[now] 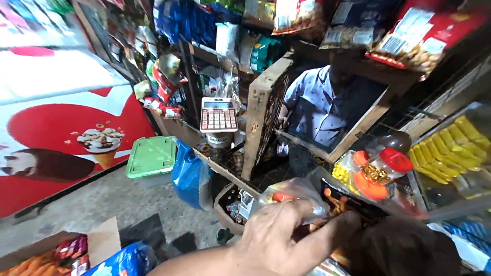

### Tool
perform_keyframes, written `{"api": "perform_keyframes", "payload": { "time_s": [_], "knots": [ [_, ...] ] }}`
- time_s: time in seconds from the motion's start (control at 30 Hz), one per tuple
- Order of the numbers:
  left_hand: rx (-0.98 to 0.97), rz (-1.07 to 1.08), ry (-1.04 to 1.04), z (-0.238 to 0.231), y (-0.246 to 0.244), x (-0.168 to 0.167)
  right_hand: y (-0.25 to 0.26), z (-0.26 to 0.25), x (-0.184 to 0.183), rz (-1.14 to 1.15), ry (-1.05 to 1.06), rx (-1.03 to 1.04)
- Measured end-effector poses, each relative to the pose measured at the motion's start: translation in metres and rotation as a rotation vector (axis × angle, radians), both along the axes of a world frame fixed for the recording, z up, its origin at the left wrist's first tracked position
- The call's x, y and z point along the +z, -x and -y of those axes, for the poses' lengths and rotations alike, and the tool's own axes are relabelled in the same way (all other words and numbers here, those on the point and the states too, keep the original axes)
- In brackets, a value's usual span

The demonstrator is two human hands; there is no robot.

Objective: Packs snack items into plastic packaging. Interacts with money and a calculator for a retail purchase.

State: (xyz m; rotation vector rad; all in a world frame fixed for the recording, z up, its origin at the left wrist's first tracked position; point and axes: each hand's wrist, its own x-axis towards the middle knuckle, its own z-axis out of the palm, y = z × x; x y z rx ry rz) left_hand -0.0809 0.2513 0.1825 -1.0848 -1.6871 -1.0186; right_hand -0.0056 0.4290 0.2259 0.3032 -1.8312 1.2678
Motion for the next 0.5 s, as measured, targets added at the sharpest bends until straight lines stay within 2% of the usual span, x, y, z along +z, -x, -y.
{"api": "perform_keyframes", "payload": {
  "time_s": [0.07, 0.13, 0.23, 0.37, 0.4, 0.5],
  "knots": [
    [0.016, -0.096, -0.01, -0.024, 0.021, -0.006, 0.026, -0.038, -0.028, -0.028, -0.202, -0.051],
    [0.029, -0.156, -0.023, -0.048, 0.047, -0.017, 0.059, -0.064, -0.04, -0.065, -0.259, -0.067],
    [0.049, -0.242, -0.017, -0.079, 0.087, -0.043, 0.099, -0.095, -0.051, 0.013, -0.405, -0.184],
    [0.029, -0.272, 0.086, -0.109, 0.117, -0.091, 0.119, -0.106, -0.076, 0.176, -0.456, -0.342],
    [0.019, -0.274, 0.132, -0.114, 0.119, -0.104, 0.119, -0.109, -0.086, 0.203, -0.45, -0.338],
    [0.001, -0.286, 0.253, -0.124, 0.123, -0.136, 0.115, -0.12, -0.12, 0.088, -0.397, -0.233]
  ]
}}
